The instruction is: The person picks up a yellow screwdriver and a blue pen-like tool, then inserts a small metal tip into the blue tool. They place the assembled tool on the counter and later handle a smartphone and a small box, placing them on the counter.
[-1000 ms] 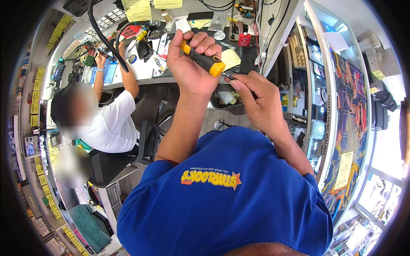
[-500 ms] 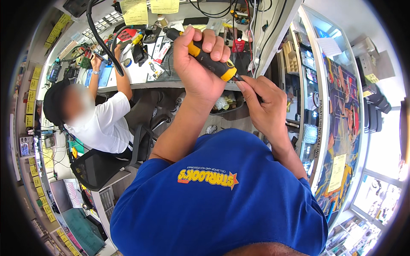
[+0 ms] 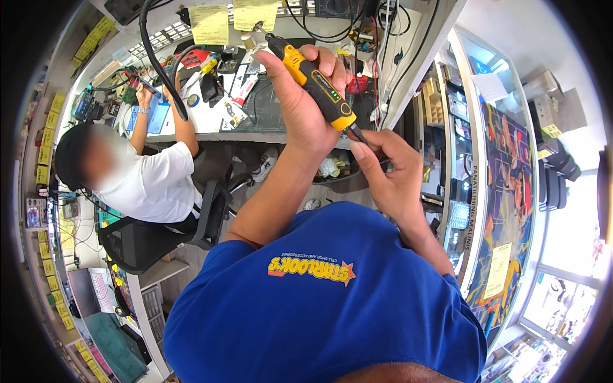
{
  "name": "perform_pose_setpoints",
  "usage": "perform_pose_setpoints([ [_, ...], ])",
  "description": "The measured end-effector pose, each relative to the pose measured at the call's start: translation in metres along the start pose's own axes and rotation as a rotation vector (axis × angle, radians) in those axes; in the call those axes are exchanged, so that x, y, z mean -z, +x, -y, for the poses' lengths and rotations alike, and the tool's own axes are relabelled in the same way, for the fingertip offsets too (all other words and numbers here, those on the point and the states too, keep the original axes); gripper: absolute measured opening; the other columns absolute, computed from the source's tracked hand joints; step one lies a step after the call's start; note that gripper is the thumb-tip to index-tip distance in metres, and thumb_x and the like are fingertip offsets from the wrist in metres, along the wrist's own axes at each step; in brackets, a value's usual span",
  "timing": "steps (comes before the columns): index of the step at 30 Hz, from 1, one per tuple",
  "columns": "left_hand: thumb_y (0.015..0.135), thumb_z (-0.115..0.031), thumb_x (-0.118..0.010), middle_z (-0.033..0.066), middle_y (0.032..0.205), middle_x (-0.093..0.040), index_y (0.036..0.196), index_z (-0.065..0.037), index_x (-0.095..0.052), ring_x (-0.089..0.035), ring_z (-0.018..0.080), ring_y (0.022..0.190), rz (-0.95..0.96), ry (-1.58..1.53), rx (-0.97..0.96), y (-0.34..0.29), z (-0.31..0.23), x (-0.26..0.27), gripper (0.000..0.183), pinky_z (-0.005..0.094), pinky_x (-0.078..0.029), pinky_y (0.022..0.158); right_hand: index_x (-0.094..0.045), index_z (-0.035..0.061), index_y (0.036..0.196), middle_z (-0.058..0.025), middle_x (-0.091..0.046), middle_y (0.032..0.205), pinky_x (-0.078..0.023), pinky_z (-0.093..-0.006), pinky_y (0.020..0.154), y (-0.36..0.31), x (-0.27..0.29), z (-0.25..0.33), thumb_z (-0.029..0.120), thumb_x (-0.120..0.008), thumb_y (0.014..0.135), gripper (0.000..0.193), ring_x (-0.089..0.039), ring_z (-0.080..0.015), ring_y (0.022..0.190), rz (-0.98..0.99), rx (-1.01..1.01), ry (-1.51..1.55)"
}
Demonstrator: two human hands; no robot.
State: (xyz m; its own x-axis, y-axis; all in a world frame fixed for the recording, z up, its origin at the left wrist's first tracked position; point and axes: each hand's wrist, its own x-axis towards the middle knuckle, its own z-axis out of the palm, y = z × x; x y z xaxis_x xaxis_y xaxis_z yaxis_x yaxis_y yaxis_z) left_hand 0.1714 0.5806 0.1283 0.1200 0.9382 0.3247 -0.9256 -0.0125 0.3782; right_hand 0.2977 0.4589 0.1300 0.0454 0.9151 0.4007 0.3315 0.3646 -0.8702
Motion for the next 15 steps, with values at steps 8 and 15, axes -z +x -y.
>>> perform_pose_setpoints([
  [8, 0.097, -0.08, -0.044, -0.0014, 0.078, -0.054, 0.096, -0.012, -0.062, -0.051, 0.0144, 0.068, 0.057, 0.138, 0.033, 0.005, 0.007, -0.013, 0.069, 0.0328, -0.042, 0.077, -0.074, -0.001, 0.105, -0.0076, -0.068, 0.083, -0.049, -0.0282, 0.062, -0.008, 0.009, -0.012, 0.013, -0.075, 0.098, 0.015, -0.062, -0.0116, 0.068, 0.054, -0.037, 0.003],
  [15, 0.106, -0.067, -0.042, 0.0019, 0.073, -0.052, 0.12, -0.004, -0.062, -0.048, 0.0142, 0.06, 0.189, 0.278, 0.373, 0.015, 0.039, -0.032, 0.067, 0.0293, -0.042, 0.065, -0.072, -0.0012, 0.116, -0.0057, -0.068, 0.095, -0.051, -0.0263, 0.076, -0.035, 0.037, -0.036, 0.016, -0.071, 0.101, 0.023, -0.063, -0.0105, 0.083, -0.251, -0.119, 0.127],
])
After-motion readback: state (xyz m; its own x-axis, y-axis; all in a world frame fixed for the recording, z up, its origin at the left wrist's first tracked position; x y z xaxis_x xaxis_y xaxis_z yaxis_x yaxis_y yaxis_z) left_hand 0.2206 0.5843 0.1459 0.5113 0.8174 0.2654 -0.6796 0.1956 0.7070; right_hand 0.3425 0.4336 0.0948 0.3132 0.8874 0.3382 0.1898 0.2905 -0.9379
